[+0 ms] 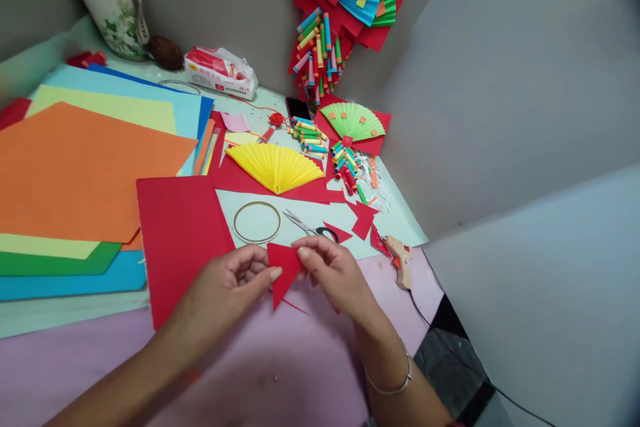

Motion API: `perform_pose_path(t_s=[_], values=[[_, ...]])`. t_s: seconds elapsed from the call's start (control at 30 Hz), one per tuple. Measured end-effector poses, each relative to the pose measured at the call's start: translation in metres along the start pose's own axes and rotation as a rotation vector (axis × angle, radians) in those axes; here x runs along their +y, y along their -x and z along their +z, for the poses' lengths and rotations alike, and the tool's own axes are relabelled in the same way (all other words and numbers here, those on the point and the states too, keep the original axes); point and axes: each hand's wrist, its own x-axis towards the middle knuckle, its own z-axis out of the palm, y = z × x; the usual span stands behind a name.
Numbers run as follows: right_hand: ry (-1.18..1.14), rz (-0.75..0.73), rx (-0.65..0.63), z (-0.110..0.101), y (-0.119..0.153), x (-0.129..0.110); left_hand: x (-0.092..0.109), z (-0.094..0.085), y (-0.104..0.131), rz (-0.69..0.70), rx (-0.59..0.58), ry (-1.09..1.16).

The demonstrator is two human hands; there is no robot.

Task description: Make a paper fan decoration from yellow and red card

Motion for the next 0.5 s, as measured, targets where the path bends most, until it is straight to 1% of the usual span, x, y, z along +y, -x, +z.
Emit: perform_pose_path(t_s=[0.03,0.07,0.13,0.17,0.2,0.23,0.27,0.37,0.5], values=[[0.097,-0.014,0.073,-0.008,-0.002,0.002,0.001,0.002,0.001,-0.005,-0.006,0.001],[0.236,-0.042,0.177,-0.018,-0.005,0.005,0.002,0.003,0.002,-0.014,-0.010,0.002],[0.656,-0.085,0.371,-0.039,-0.012,0.012,0.003,0.007,0.005,-0.038,-0.029,0.001],[0.872,-0.069,0.411,-0.049,-0.015,0.016,0.004,0.009,0.007,-0.049,-0.041,-0.001],[1.059,-0.030,0.420,-0.058,-0.018,0.020,0.004,0.011,0.008,-0.055,-0.057,-0.005],[1.202,0.017,0.395,-0.066,-0.021,0.025,0.004,0.013,0.009,-0.056,-0.072,-0.014],[1.297,0.059,0.370,-0.073,-0.023,0.029,0.003,0.015,0.010,-0.053,-0.090,-0.026],[1.378,0.103,0.318,-0.084,-0.029,0.036,0.001,0.019,0.012,-0.034,-0.138,-0.067],[1.422,0.102,0.254,-0.087,-0.036,0.037,-0.002,0.022,0.015,-0.036,-0.173,-0.092]])
